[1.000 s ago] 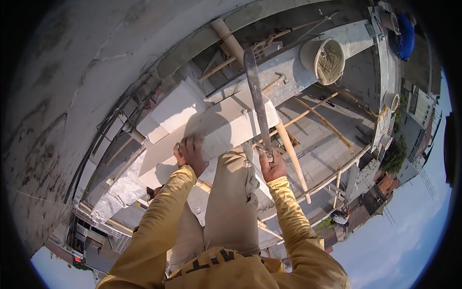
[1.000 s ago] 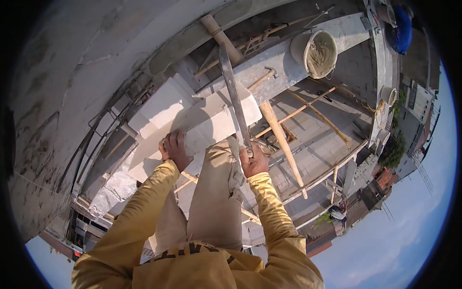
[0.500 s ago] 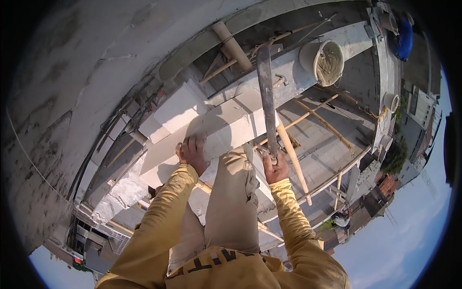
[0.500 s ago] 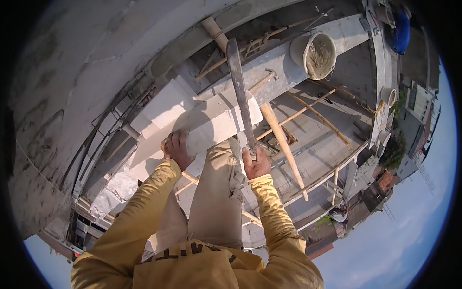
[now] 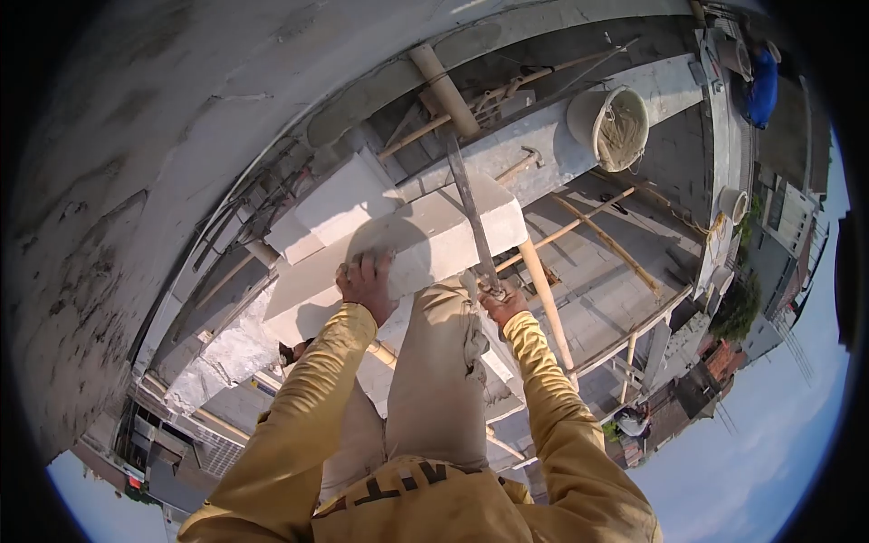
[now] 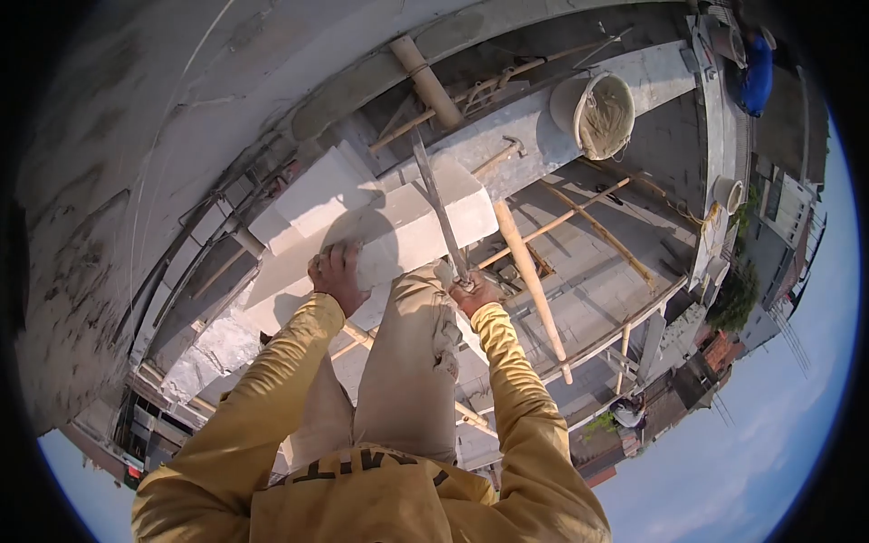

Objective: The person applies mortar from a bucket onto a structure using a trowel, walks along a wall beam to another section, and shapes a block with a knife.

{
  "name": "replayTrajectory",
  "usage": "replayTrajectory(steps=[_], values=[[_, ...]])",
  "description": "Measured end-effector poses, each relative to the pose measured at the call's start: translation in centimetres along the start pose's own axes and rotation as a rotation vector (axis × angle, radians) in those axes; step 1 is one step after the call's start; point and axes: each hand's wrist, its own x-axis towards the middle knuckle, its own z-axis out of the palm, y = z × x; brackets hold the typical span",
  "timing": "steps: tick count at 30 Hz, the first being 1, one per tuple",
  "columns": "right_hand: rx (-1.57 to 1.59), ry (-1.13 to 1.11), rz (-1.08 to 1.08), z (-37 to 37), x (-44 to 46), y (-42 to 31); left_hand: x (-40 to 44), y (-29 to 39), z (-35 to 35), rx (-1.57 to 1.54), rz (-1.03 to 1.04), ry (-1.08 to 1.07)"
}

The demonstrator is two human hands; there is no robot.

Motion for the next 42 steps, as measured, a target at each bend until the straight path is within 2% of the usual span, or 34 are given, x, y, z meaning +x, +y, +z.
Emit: replayTrajectory(steps=[1, 2, 4, 6, 8, 10, 12, 13, 14, 16, 17, 22, 24, 25, 26, 28, 30, 32, 33, 34, 36, 37, 38, 40, 41, 42], values=[[-0.389, 0.165, -0.108, -0.4, -1.1, -1.6, 0.3, -0.1, -0.1, 0.009, 0.012, 0.011], [-0.387, 0.165, -0.112, -0.3, -2.7, -3.0, 0.5, -0.2, -0.2, 0.012, 0.011, 0.013], [-0.542, 0.374, -0.260, 0.8, -6.8, -5.1, 0.2, 0.0, -0.3, 0.014, 0.020, 0.018], [-0.561, 0.364, -0.297, 2.6, -8.3, -4.3, 0.1, 0.0, -0.5, -0.005, 0.028, 0.022], [-0.607, 0.421, -0.492, 5.3, -7.4, -1.8, 0.1, -0.1, -0.5, -0.024, 0.033, 0.031], [-0.601, 0.406, -0.465, 7.2, -8.4, -3.9, 0.2, -0.3, -0.3, -0.043, 0.019, 0.028], [-0.374, 0.360, -0.520, 8.2, -9.9, -6.2, 0.1, -0.6, 0.0, -0.053, 0.017, 0.023], [-0.281, 0.357, -0.627, 8.3, -9.9, -6.5, 0.1, -0.5, 0.1, -0.067, 0.016, 0.022], [-0.284, 0.354, -0.623, 8.4, -8.9, -5.7, 0.1, -0.5, 0.2, -0.070, 0.015, 0.018], [-0.465, 0.308, -0.335, 8.4, -6.3, -4.0, 0.1, -0.5, 0.0, -0.054, 0.014, 0.013], [-0.572, 0.127, -0.031, 8.0, -4.8, -4.2, 0.6, -0.5, -0.3, -0.053, 0.017, 0.031], [-0.627, 0.269, -0.075, 8.6, -8.3, -5.3, 0.0, -0.4, 0.3, 0.016, 0.019, 0.049], [-0.374, 0.341, -0.468, 8.8, -9.3, -5.0, 0.5, -0.7, 0.5, 0.015, 0.021, 0.027], [-0.308, 0.350, -0.542, 8.6, -9.2, -5.3, 0.0, -0.7, 0.7, 0.013, 0.019, -0.003], [-0.308, 0.346, -0.536, 8.7, -8.4, -4.7, -0.6, -0.6, 0.6, 0.013, 0.019, -0.010], [-0.622, 0.240, -0.016, 8.5, -5.0, -5.0, 0.2, -0.5, -0.1, -0.027, 0.026, 0.038], [-0.551, 0.260, 0.021, 8.8, -4.7, -4.0, 0.3, -0.4, -0.6, -0.014, 0.025, 0.034], [-0.573, 0.271, -0.291, 8.6, -4.1, -0.2, -0.5, -0.2, -0.2, -0.014, 0.011, 0.007], [-0.359, 0.217, -0.209, 8.2, -6.7, -2.5, -0.5, -0.3, -0.1, -0.007, 0.018, 0.013], [-0.358, 0.221, -0.216, 7.5, -7.9, -4.8, 0.2, -0.5, -0.1, 0.005, 0.025, 0.031], [-0.141, 0.269, -0.296, 6.4, -10.5, -7.2, 0.0, -0.5, -0.1, -0.005, 0.017, 0.006], [-0.120, 0.405, -0.514, 5.9, -10.7, -8.5, 0.2, -0.5, -0.2, -0.015, 0.013, -0.004], [-0.121, 0.400, -0.514, 5.8, -10.0, -8.8, 0.3, -0.5, -0.4, -0.015, 0.009, -0.005], [0.268, 0.582, -0.619, 5.8, -8.1, -9.1, 0.1, -0.5, -0.6, -0.039, 0.004, -0.053], [0.178, 0.578, -0.630, 5.9, -7.1, -9.0, -0.2, -0.5, -0.7, -0.039, 0.002, -0.054], [-0.058, 0.528, -0.608, 6.4, -6.0, -7.3, -0.2, -0.5, -0.6, -0.040, 0.003, -0.043]])
